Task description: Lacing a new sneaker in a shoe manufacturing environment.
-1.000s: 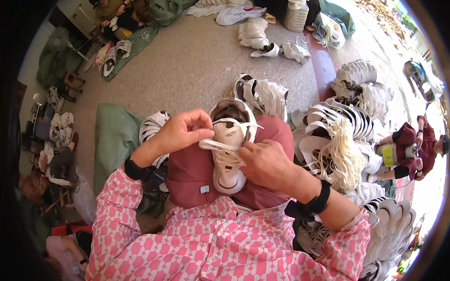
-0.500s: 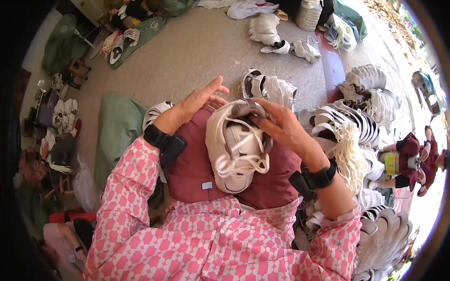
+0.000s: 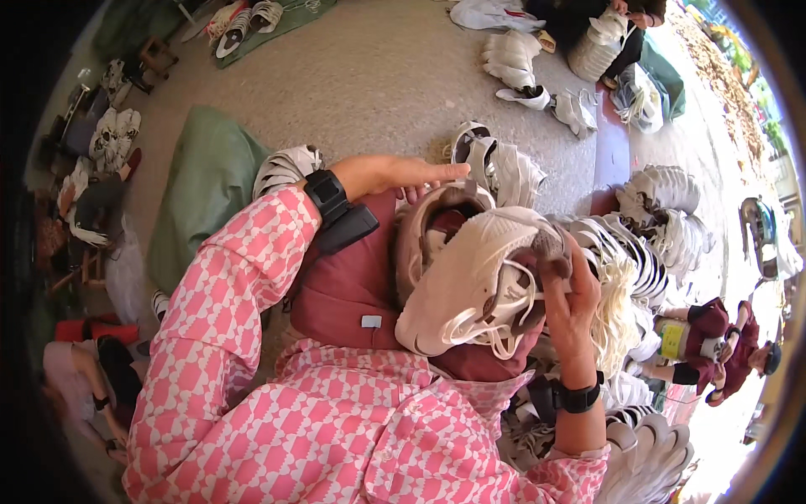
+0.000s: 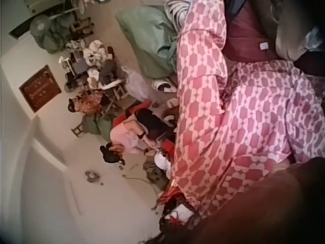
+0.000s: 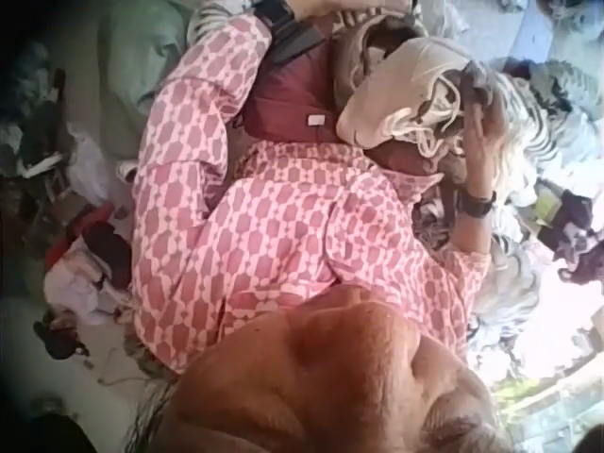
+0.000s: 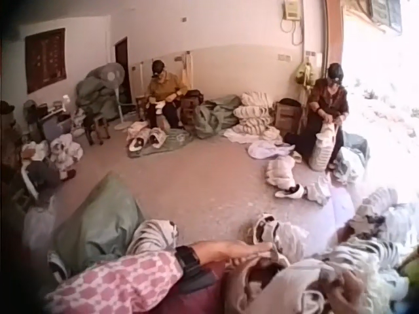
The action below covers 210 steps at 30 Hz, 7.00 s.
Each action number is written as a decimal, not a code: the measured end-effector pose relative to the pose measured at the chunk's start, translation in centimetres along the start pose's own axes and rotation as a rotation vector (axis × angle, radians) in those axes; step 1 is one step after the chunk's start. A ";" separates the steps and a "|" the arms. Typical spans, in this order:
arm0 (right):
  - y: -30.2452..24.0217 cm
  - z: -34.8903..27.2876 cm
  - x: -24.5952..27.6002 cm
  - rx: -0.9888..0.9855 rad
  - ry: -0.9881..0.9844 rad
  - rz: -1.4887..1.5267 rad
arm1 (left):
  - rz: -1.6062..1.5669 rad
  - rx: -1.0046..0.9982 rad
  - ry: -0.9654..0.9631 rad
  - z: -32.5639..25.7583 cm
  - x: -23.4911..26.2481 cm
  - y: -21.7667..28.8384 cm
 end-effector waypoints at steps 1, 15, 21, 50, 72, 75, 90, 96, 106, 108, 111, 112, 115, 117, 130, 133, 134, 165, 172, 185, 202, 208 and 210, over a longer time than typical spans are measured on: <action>-0.3 1.1 -0.1 0.044 0.041 -0.072 | -0.027 0.046 0.004 0.3 0.0 -0.6; -0.7 4.5 -8.0 -0.137 -0.617 -0.284 | -0.206 0.009 -0.143 -0.1 -1.4 -0.7; 0.2 5.6 -7.7 -0.283 -0.556 -0.411 | -0.181 -0.042 -0.081 -1.1 -0.7 0.7; 15.9 -22.6 25.8 -0.145 0.030 -1.114 | 0.108 -0.360 -0.027 -3.5 -3.3 4.8; 9.8 -20.6 18.3 -0.131 0.065 -1.086 | -0.206 -0.465 -0.066 -1.4 -2.4 4.3; 4.4 -17.9 18.1 0.012 0.240 -0.923 | -0.488 -0.578 0.178 -4.8 4.6 2.9; -1.4 9.5 -8.3 0.068 -0.145 -0.876 | -0.565 -0.658 0.208 -11.4 7.1 3.6; 3.9 8.1 -12.5 -0.038 -0.737 -0.498 | -0.465 -0.558 0.107 -8.0 3.3 5.2; 4.2 8.2 -2.7 -0.240 -0.008 0.144 | 0.038 0.005 0.154 -1.4 3.3 3.3; 2.1 8.0 -4.2 -0.169 -0.048 0.162 | 0.007 -0.005 0.171 -0.7 2.9 2.8; 1.1 8.5 -7.1 -0.049 -0.026 0.147 | -0.083 0.019 0.183 0.4 2.0 1.8; 0.4 9.0 -8.7 0.080 -0.077 -0.043 | -0.043 -0.021 0.183 0.6 1.9 2.2; 2.3 9.8 -10.5 0.151 -0.140 -0.126 | -0.141 -0.177 0.409 -1.1 3.1 3.4; 7.4 9.9 -9.8 -0.251 -0.074 0.226 | -0.233 -0.379 0.510 -3.4 3.3 5.3; 0.9 5.0 -9.1 0.336 0.095 -0.298 | 0.612 -0.648 0.774 -11.5 -3.9 9.4; 2.5 6.4 -10.5 0.273 0.111 -0.547 | 0.627 -0.621 0.823 -9.5 -3.5 9.9; 2.7 6.9 -10.1 0.293 0.140 -0.492 | 0.651 -0.575 0.807 -8.5 -3.4 9.8; 23.6 -9.6 24.5 -0.375 0.459 -1.010 | 0.592 -0.472 0.782 -6.6 -2.9 8.6; 20.3 -7.3 28.3 -0.460 0.528 -0.057 | 0.596 -0.490 0.783 -6.7 -2.8 8.7; -16.1 -4.0 26.6 0.639 0.745 0.172 | 0.584 -0.530 0.729 -8.0 -3.3 10.1; 2.7 -7.7 5.0 -0.275 -0.075 -0.086 | -0.194 -0.339 -0.296 -12.1 -18.3 11.9; 18.2 -11.1 7.7 -0.775 0.148 0.245 | -0.396 -0.271 -0.434 -16.2 -17.9 10.5; 20.0 -10.6 3.9 -0.818 0.122 1.008 | -0.527 -0.211 -0.477 -16.9 -17.7 9.7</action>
Point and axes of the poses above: each hand's wrist, its own z-axis towards the middle knuckle, its own x-axis out of the back of the hand, y = z × x, the point moved 10 cm from there along z, towards the middle knuckle, and after that the axes turned 5 degrees about z, right-handed, at the moved point
